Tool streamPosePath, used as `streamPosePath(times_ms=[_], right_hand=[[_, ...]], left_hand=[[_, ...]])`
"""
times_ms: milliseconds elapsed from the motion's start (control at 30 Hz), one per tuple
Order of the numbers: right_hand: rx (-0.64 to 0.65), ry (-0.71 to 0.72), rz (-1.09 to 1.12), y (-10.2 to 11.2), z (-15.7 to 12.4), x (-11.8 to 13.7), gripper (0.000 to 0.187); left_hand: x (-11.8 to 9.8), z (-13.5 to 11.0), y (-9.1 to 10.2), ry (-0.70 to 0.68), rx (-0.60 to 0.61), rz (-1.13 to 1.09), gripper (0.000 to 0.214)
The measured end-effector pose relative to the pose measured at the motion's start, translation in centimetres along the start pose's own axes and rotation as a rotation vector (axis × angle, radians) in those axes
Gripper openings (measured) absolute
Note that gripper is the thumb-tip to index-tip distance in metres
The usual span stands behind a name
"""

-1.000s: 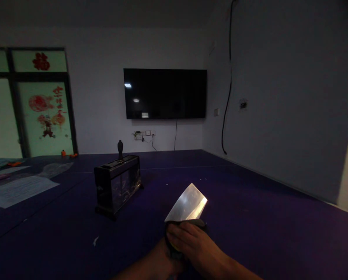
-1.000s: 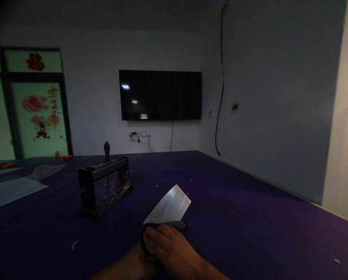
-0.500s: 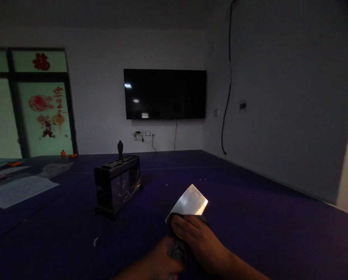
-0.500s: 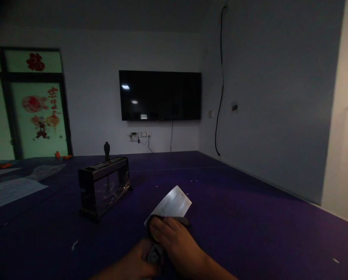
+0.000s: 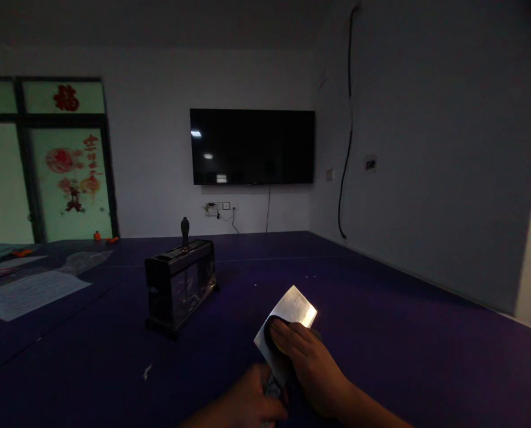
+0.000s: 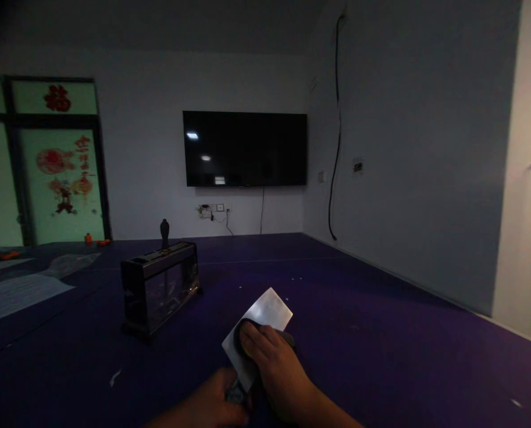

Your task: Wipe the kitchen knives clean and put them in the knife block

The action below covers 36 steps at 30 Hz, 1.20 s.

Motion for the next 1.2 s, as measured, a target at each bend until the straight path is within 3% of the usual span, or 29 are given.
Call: streamPosePath(times_ms=[233, 467, 733, 967, 1200], right_hand=[[-0.08, 0.04, -0.006, -0.5, 1.1, 0.3, 0.039], [-0.214, 0.071, -0.02, -1.2, 2.1, 0.6, 0.037], [-0.184, 0.096, 0.004, -0.9, 1.3, 0.9, 0.037], [-0.14, 0.197, 0.048, -1.1, 1.1, 2.2, 0.036], [-0.124, 0.254, 0.051, -1.1, 0.9, 2.4, 0.034]], left_hand=[[-0.5, 0.2, 0.6, -0.062, -0.008, -0.002, 0.017], [0.4, 0.4, 1.4, -0.076, -0.095, -0.114, 0.017], [1.1, 0.4, 0.8, -0.001, -0.085, -0.09, 0.017], [-0.4, 0.3, 1.4, -0.106, -0.173, 0.032, 0.023], [0.4, 1.0, 0.9, -0.138, -0.141, -0.071, 0.033]])
Point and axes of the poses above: each hand's wrist, its own z-axis towards the middle knuckle, its own y-axis out of the back of the hand, x = y × z, the point moved 9 cm from there along z, towards the middle knuckle, and after that the axes turned 2 degrees about -y, right-handed, at the moved point
